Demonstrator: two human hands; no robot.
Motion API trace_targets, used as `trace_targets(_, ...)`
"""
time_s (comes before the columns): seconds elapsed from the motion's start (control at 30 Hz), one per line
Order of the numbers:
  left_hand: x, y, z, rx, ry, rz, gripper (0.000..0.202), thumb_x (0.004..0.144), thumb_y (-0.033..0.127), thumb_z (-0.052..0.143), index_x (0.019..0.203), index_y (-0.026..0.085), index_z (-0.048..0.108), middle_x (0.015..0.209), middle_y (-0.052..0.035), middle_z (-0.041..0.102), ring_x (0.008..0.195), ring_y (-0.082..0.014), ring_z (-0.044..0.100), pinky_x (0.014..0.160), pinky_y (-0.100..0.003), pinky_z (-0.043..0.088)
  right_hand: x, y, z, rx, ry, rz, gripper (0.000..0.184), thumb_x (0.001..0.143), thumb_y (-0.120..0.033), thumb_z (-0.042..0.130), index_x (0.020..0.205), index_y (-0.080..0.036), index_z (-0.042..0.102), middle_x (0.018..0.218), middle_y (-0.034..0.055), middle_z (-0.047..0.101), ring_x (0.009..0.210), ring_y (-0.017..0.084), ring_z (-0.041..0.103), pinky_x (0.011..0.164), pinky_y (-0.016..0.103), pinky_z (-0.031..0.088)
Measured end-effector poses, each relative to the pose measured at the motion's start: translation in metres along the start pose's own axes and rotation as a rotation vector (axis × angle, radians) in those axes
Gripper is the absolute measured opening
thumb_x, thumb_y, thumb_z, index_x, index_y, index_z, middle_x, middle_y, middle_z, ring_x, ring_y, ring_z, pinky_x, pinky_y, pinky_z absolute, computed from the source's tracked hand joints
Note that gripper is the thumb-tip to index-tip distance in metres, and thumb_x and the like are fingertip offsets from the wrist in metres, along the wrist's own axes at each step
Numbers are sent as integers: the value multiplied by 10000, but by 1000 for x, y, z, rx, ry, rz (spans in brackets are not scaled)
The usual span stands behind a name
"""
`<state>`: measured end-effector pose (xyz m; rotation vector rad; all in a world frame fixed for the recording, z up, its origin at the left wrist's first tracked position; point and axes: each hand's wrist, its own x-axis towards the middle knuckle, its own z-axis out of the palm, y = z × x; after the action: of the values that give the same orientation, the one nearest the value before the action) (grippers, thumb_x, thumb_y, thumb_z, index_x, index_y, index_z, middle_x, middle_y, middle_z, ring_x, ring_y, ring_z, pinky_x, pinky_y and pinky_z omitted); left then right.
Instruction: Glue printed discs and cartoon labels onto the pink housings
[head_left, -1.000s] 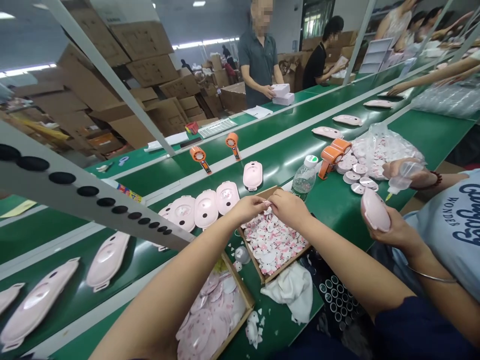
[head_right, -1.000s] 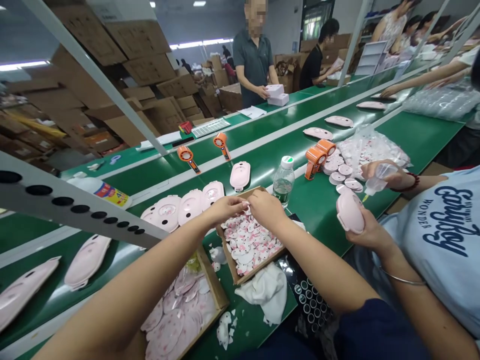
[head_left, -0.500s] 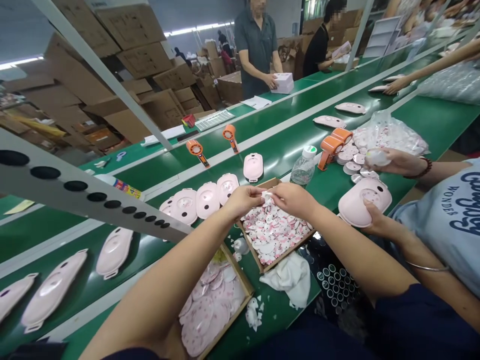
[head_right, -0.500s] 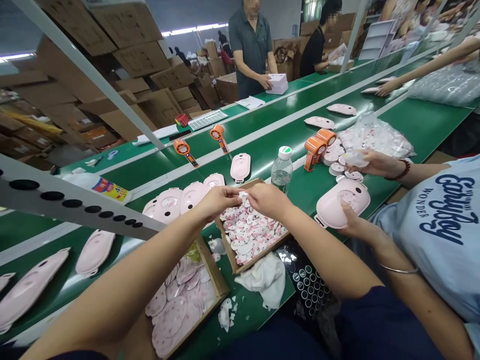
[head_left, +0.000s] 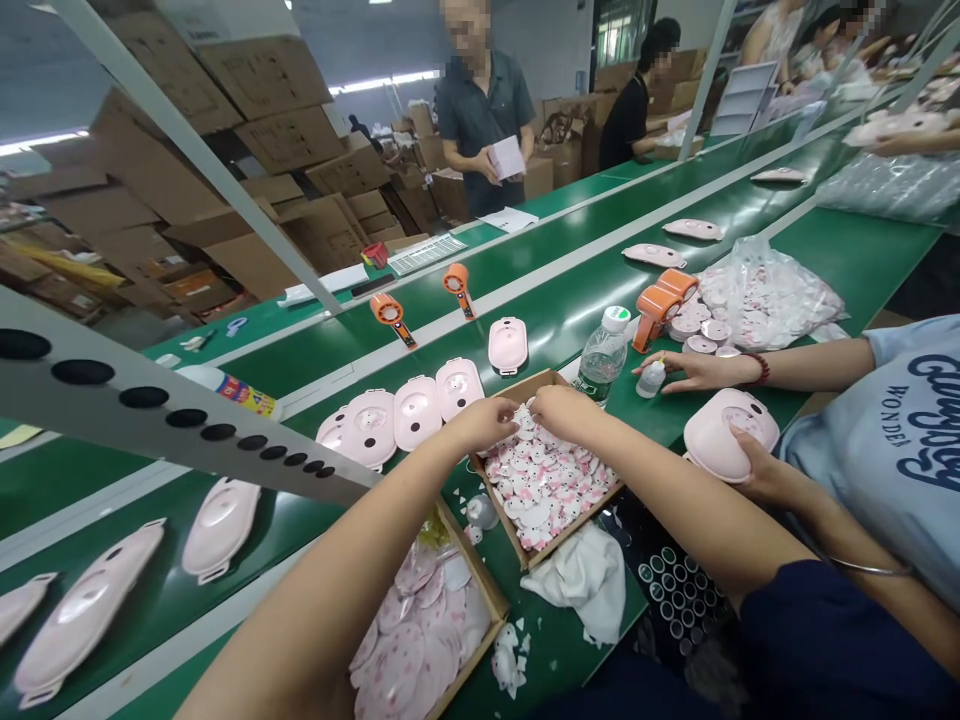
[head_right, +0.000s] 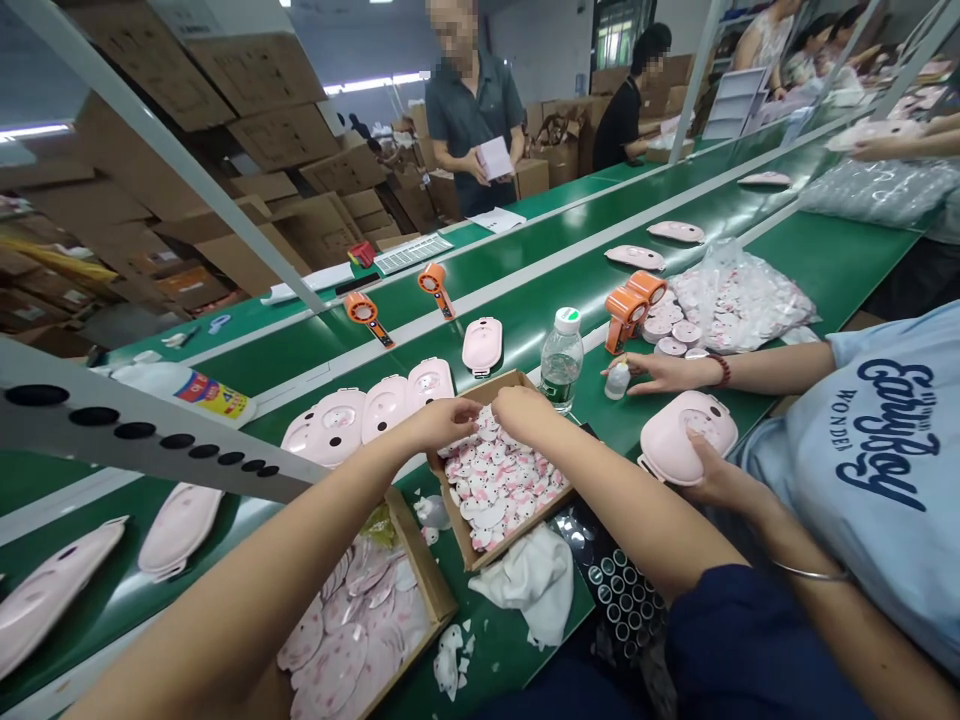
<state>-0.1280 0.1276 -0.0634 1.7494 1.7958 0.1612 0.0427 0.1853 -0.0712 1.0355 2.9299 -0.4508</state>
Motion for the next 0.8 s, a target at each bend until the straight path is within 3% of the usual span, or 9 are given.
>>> trace_targets(0.1,-3,-1,1,37,4,35,319,971,328,608,1245,166,615,1163,-89,684,1037,-247,668,940,-475,533,-11,3,-13,45,75,-1,319,1041,-266,418,1232,-219,669,1219,82,686,1156,184,614,957,290,466)
trace_targets(0.17,-3,-3,2,85,8,41,315,980,326,592,1253,170,611,1212,-101,667,1066,-252,659,957,-481,525,-22,6,-17,55,84,32,333,1014,-253,459,1290,-225,643,1261,93,673,1183,216,607,957,307,465)
trace_targets(0.3,3,3,9,222,-45,95,344,969,308,609,1292,189,591,1334,-118,600,1173,-279,604,1003,-520,493,-33,8,-11,76,-27,34,292,789,-219,751,1080,-218,752,1137,97,715,1051,274,668,871,326,501)
trace_targets(0.4,12,14,15,340,-108,117,394,952,318,636,1317,189,566,1326,-123,591,1141,-285,614,961,-523,520,-31,7,-11,116,-9,9,300,844,-216,684,1140,-226,728,1241,98,662,1145,257,624,920,312,480)
trace_targets(0.53,16,25,11,472,-128,115,266,928,307,671,1148,161,644,1171,-97,653,1048,-259,644,914,-489,540,-33,6,-15,180,36,25,260,871,-233,648,1119,-215,726,1210,102,666,1155,266,607,900,315,469)
trace_targets(0.67,-1,29,-3,508,14,116,208,933,345,656,1021,157,661,1069,-76,668,990,-235,642,867,-443,543,-39,1,-12,291,95,39,251,911,-352,622,1113,-229,705,1111,68,707,1030,225,643,770,278,454)
trace_targets(0.8,-25,37,-10,502,173,98,165,962,302,581,950,155,655,965,-66,665,896,-217,640,782,-385,534,-35,-8,-4,417,146,72,373,988,-517,464,981,-222,693,851,15,711,785,164,642,600,247,382)
